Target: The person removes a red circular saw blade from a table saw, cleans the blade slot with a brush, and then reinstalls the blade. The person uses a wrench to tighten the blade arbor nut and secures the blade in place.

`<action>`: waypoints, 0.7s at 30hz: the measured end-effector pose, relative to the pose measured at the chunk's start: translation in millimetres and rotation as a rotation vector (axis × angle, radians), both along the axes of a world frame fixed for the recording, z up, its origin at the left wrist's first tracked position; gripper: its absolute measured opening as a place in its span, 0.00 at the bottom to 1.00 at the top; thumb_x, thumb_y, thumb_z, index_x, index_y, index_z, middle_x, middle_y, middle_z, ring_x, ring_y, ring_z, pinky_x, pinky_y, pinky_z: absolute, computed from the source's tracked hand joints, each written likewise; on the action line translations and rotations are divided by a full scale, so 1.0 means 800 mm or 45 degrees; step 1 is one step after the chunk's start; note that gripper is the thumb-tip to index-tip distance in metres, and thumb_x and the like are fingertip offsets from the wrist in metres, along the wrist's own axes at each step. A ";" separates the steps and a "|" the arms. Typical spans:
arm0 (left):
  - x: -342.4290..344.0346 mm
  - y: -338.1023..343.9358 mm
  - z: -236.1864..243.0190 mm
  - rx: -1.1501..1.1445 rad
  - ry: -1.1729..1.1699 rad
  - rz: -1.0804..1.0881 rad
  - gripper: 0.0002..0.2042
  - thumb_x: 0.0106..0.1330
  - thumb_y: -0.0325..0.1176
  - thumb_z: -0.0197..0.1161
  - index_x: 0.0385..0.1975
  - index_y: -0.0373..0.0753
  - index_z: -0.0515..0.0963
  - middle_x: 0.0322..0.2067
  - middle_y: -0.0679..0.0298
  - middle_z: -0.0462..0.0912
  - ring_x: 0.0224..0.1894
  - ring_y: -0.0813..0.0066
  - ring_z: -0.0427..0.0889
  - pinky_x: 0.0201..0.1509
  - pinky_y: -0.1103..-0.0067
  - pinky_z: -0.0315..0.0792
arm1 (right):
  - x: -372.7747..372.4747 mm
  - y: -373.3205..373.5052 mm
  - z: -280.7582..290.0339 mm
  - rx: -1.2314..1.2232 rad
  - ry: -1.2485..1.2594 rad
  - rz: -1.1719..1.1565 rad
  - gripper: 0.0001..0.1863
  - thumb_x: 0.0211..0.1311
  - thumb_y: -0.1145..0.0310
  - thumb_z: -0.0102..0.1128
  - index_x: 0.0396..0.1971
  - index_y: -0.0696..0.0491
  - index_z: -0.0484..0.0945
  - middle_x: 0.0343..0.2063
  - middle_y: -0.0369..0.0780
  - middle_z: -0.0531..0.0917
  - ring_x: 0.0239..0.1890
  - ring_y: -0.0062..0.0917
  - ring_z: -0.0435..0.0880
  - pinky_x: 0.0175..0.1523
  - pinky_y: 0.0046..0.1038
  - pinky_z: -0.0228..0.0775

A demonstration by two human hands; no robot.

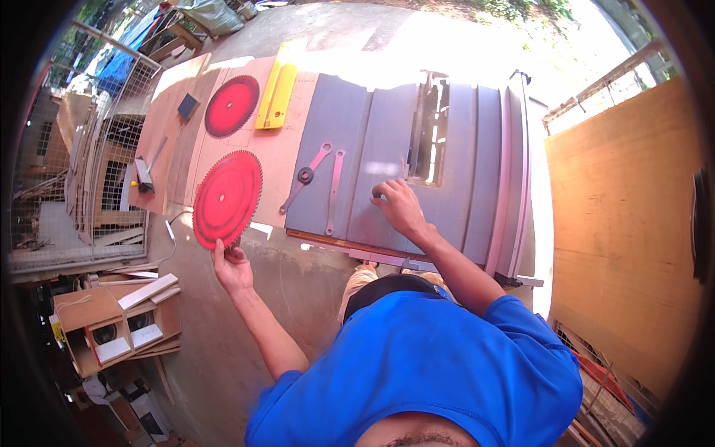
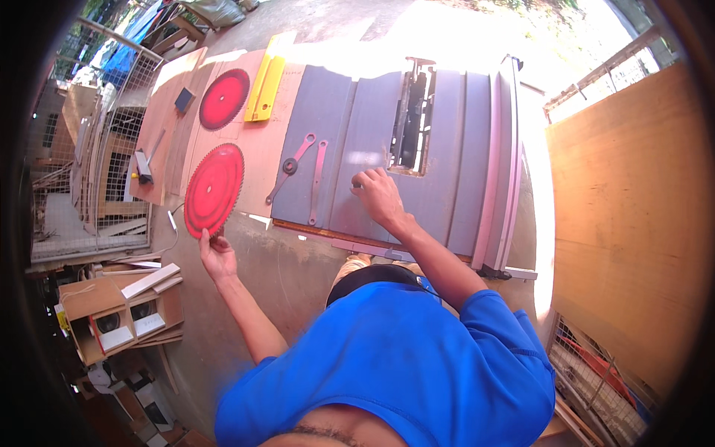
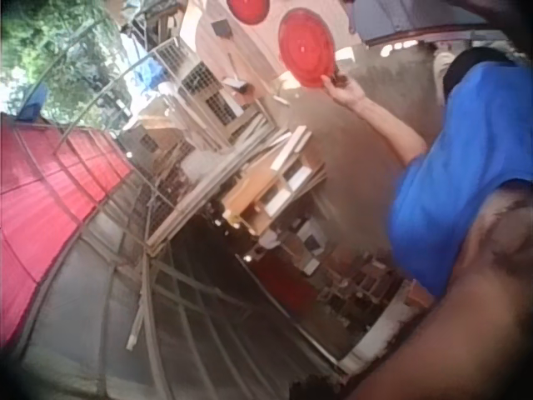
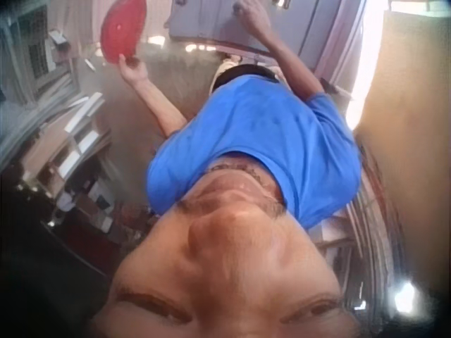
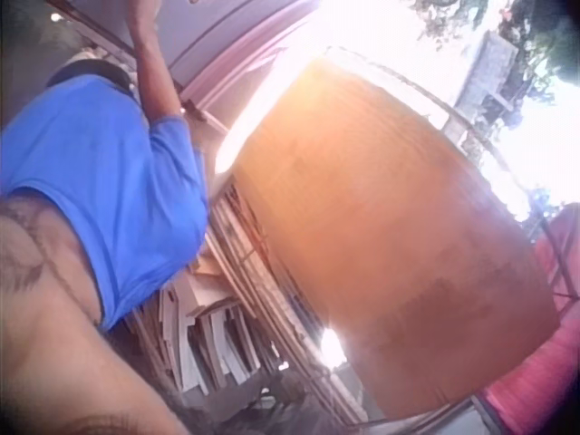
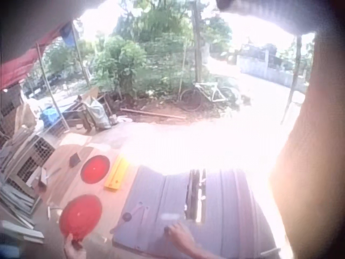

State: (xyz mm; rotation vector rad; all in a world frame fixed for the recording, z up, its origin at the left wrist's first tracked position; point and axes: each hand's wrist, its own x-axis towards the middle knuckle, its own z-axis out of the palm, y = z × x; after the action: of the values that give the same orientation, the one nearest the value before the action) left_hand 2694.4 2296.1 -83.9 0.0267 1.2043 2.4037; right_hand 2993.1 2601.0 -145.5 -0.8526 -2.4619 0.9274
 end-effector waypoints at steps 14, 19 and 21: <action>0.176 0.103 0.033 -0.099 0.023 -0.389 0.17 0.72 0.29 0.61 0.59 0.37 0.75 0.45 0.59 0.86 0.37 0.73 0.87 0.34 0.77 0.86 | 0.116 -0.020 -0.018 -0.084 -0.032 -0.007 0.10 0.60 0.65 0.69 0.40 0.50 0.84 0.42 0.39 0.80 0.51 0.35 0.76 0.57 0.39 0.67; 0.205 0.164 0.060 -0.440 0.331 -0.555 0.19 0.73 0.28 0.58 0.62 0.37 0.70 0.46 0.60 0.84 0.39 0.73 0.88 0.33 0.76 0.88 | 0.137 -0.017 0.000 -0.214 0.134 -0.139 0.16 0.62 0.66 0.69 0.47 0.54 0.82 0.43 0.44 0.80 0.53 0.39 0.77 0.60 0.41 0.69; 0.214 0.196 0.076 -0.576 0.554 -0.735 0.18 0.74 0.29 0.58 0.62 0.34 0.70 0.46 0.59 0.84 0.40 0.73 0.87 0.32 0.76 0.87 | 0.145 -0.005 0.004 -0.290 0.233 -0.237 0.16 0.64 0.66 0.68 0.49 0.56 0.81 0.44 0.45 0.81 0.53 0.41 0.78 0.61 0.41 0.69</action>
State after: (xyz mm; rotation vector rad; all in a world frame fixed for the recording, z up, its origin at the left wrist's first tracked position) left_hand 2865.3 2452.6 -22.9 0.6855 1.6332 1.6318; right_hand 3109.4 2596.6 -142.1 -1.0031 -2.1103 1.1749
